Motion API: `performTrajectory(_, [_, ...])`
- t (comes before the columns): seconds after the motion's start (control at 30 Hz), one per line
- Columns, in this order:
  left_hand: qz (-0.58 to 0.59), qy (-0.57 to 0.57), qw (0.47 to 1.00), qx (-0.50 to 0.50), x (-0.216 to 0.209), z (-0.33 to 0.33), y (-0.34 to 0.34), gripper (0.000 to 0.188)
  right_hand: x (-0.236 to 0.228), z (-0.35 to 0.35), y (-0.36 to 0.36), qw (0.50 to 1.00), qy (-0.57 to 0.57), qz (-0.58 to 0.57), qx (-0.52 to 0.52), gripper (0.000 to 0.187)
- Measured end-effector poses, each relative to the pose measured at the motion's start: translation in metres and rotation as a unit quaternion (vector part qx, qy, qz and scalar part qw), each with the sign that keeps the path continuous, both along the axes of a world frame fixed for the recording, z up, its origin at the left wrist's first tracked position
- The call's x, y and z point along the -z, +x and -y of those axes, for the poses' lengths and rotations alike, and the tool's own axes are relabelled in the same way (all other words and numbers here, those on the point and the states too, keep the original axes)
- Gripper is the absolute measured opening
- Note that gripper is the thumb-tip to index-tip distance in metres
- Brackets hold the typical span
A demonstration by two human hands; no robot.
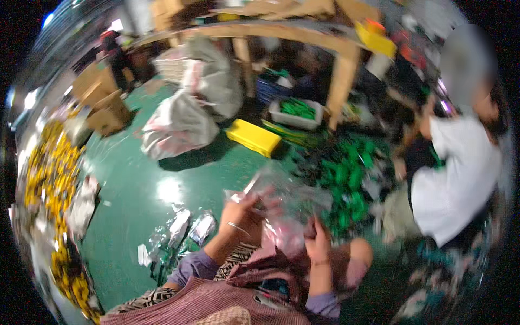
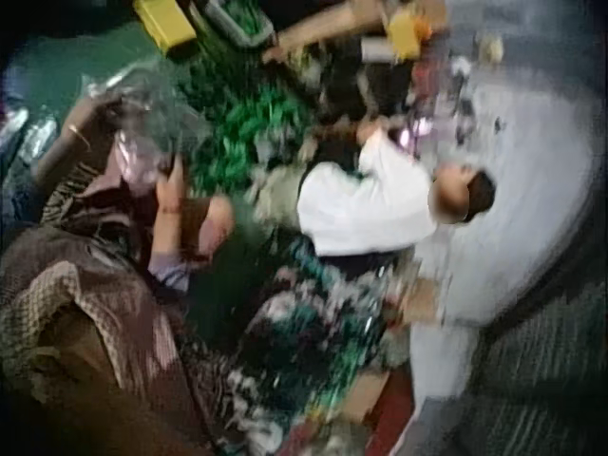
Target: Placing green plastic components into clear plastic bags.
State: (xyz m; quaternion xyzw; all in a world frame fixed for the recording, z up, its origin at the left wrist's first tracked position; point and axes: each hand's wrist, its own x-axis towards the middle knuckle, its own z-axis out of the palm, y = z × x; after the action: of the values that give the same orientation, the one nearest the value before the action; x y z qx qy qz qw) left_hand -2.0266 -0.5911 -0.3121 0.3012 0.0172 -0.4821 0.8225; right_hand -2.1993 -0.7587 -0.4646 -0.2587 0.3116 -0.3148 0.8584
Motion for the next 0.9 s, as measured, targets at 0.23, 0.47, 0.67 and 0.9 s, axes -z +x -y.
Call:
performTrajectory(0.23, [-0.096,0.041,0.994,-0.023,0.109,0.018,0.047,0.056,-0.07,0.065,-0.033,0.994,-0.029,-0.012,0.1,0.017])
performTrajectory(0.47, [0.581,0.192,0.776,0.15,0.062,0.06,-0.011,0.04,-0.059,0.047,-0.029,0.933,-0.337,-0.072,-0.098,0.024])
performTrajectory(0.67, [0.58,0.095,0.793,0.16,0.099,0.144,0.002,0.032,0.002,0.113,-0.041,0.819,-0.542,-0.189,-0.011,0.014])
performTrajectory(0.9, [0.833,0.08,0.447,0.315,0.16,0.334,0.025,0.057,-0.009,0.199,-0.095,0.928,0.165,0.143,0.303,0.016])
